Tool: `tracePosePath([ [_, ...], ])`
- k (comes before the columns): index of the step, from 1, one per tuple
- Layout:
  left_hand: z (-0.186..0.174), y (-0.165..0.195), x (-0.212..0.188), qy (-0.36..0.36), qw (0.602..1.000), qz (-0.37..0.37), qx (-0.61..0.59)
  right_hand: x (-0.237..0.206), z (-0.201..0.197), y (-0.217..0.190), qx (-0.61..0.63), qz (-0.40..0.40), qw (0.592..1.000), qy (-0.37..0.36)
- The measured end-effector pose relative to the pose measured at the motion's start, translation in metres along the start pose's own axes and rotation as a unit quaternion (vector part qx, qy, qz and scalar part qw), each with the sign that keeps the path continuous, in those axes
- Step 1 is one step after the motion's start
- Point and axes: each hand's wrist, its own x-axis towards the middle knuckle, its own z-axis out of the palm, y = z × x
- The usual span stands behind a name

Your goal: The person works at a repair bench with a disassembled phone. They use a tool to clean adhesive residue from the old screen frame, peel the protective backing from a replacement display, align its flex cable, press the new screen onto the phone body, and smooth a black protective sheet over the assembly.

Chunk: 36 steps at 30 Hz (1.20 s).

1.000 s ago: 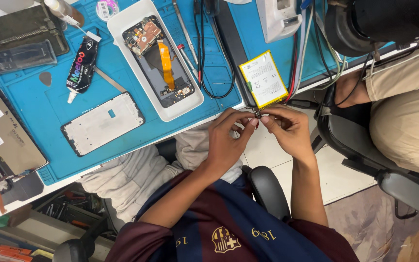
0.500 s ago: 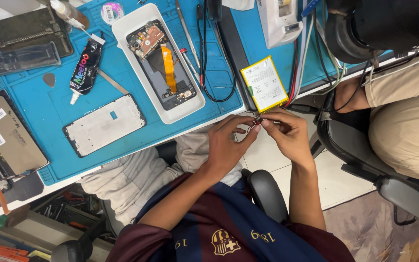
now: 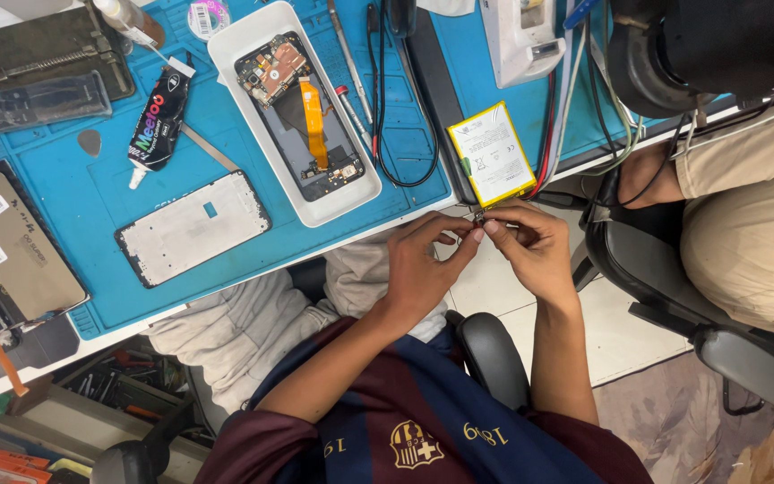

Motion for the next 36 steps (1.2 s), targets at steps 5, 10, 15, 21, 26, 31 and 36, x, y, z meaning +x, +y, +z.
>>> tracePosePath([
  [5,0.000,-0.001,0.000,0.001,1.000,-0.001,-0.005,-0.002,0.002,-0.001,-0.011,0.016,1.000,0.014],
  [10,0.000,-0.001,-0.001,0.000,1.000,-0.006,-0.005,-0.003,0.004,0.000,-0.006,0.018,1.000,0.018],
  [15,-0.001,-0.001,-0.001,-0.005,1.000,-0.013,-0.006,-0.004,0.006,0.002,0.002,0.023,0.999,0.024],
  [21,-0.002,-0.001,-0.002,-0.008,1.000,-0.021,-0.013,-0.008,0.009,0.006,0.038,0.057,0.997,0.042],
  [26,-0.001,-0.004,0.000,-0.019,0.999,-0.025,-0.019,-0.009,0.008,0.012,0.098,0.063,0.992,0.052],
  [31,0.002,-0.005,0.001,-0.026,0.999,-0.037,-0.031,-0.010,0.005,0.020,0.127,0.078,0.988,0.050],
  [36,0.005,-0.004,0.002,-0.022,0.996,-0.053,-0.069,-0.010,0.001,0.023,0.193,0.096,0.976,0.041],
])
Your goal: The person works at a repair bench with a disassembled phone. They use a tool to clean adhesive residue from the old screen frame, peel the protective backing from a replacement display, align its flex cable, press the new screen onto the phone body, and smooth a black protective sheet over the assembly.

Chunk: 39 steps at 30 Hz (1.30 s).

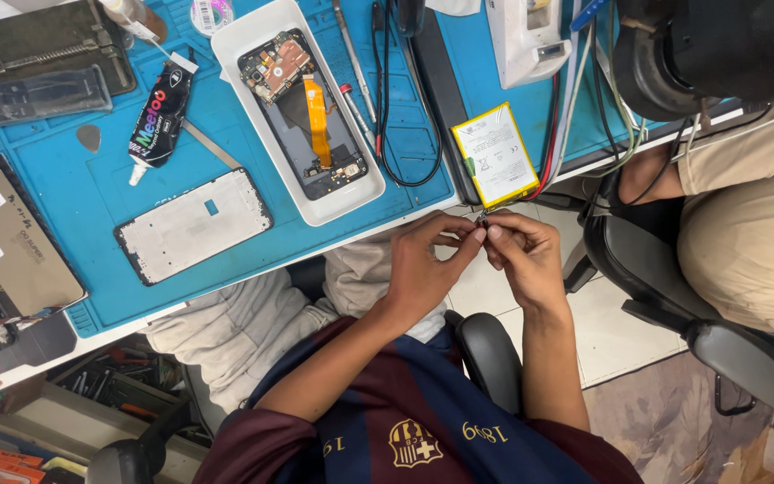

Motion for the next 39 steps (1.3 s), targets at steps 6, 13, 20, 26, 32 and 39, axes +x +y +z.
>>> tracePosePath([
  [6,0.005,-0.001,0.001,-0.002,0.999,-0.039,-0.012,0.001,-0.003,0.000,-0.002,0.004,1.000,0.008],
  [13,0.005,0.000,0.001,-0.002,0.999,-0.038,-0.007,0.001,-0.003,0.000,0.006,0.009,1.000,0.004],
  [20,0.006,-0.001,0.001,0.012,1.000,-0.020,0.006,0.003,-0.006,0.002,0.011,0.007,1.000,0.002],
  [26,0.008,-0.002,0.001,0.018,1.000,-0.008,0.000,0.004,-0.009,0.006,0.020,0.004,1.000,-0.007],
  [32,0.005,0.000,0.001,0.014,1.000,-0.004,-0.001,0.007,-0.013,0.012,0.035,0.003,0.999,-0.020],
  [39,0.003,0.004,-0.002,0.024,0.999,0.018,0.028,0.009,-0.018,0.008,0.030,-0.024,0.999,-0.034],
])
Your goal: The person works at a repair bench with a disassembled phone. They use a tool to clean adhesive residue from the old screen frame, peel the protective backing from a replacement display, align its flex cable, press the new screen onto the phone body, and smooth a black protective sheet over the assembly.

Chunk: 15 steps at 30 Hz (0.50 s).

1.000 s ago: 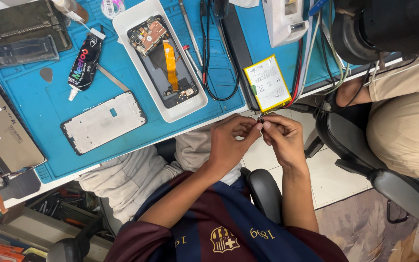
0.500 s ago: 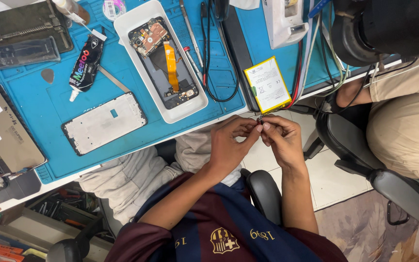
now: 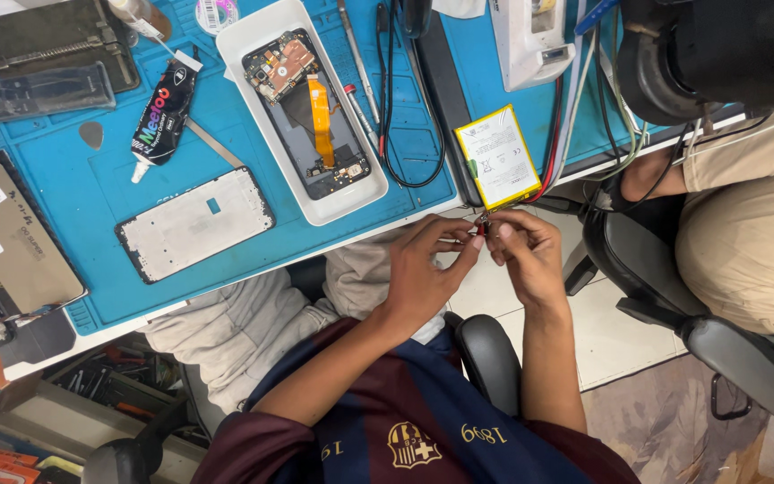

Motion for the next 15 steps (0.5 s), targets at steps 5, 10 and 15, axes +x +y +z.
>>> tracePosePath([
  [5,-0.023,-0.002,-0.015,0.005,0.999,0.022,0.023,0.002,-0.008,-0.019,-0.050,-0.012,0.997,0.050],
  [10,-0.076,-0.004,-0.040,0.023,0.994,0.081,0.062,-0.009,-0.010,-0.043,-0.118,-0.042,0.984,0.123],
  [15,-0.139,0.001,-0.064,0.046,0.979,0.158,0.116,-0.022,0.007,-0.055,-0.167,-0.198,0.932,0.253],
])
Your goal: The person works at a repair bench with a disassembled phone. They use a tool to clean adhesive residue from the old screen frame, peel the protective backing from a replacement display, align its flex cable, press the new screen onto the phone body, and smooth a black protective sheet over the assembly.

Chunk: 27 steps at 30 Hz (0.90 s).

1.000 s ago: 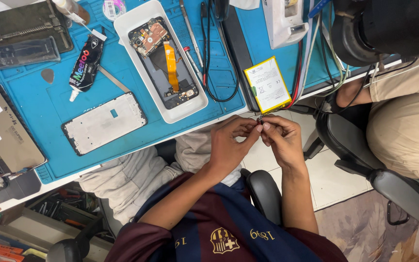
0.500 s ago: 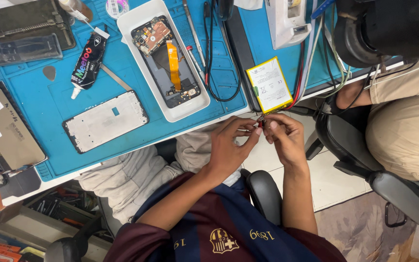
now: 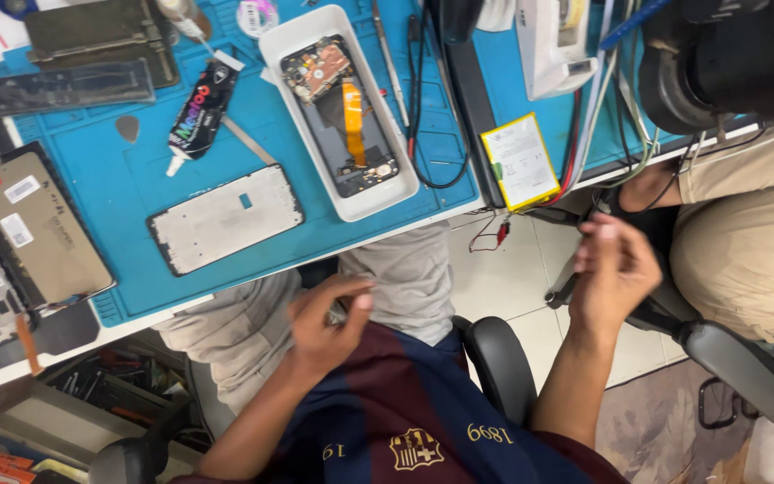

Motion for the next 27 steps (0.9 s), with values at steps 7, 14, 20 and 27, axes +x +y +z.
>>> tracePosePath([
  [7,-0.096,0.007,0.009,0.134,0.981,-0.001,0.139,-0.041,0.065,-0.025,0.083,-0.177,0.973,0.122],
  [14,-0.169,0.012,0.028,0.008,0.965,-0.084,0.246,-0.092,0.184,-0.067,0.001,-0.185,0.968,-0.167],
  [20,-0.185,0.004,0.030,-0.052,0.966,-0.097,0.233,-0.098,0.250,-0.105,-0.158,-0.253,0.886,-0.355],
  [27,-0.197,-0.006,0.039,-0.054,0.963,-0.132,0.228,-0.102,0.297,-0.121,-0.221,-0.250,0.824,-0.458],
])
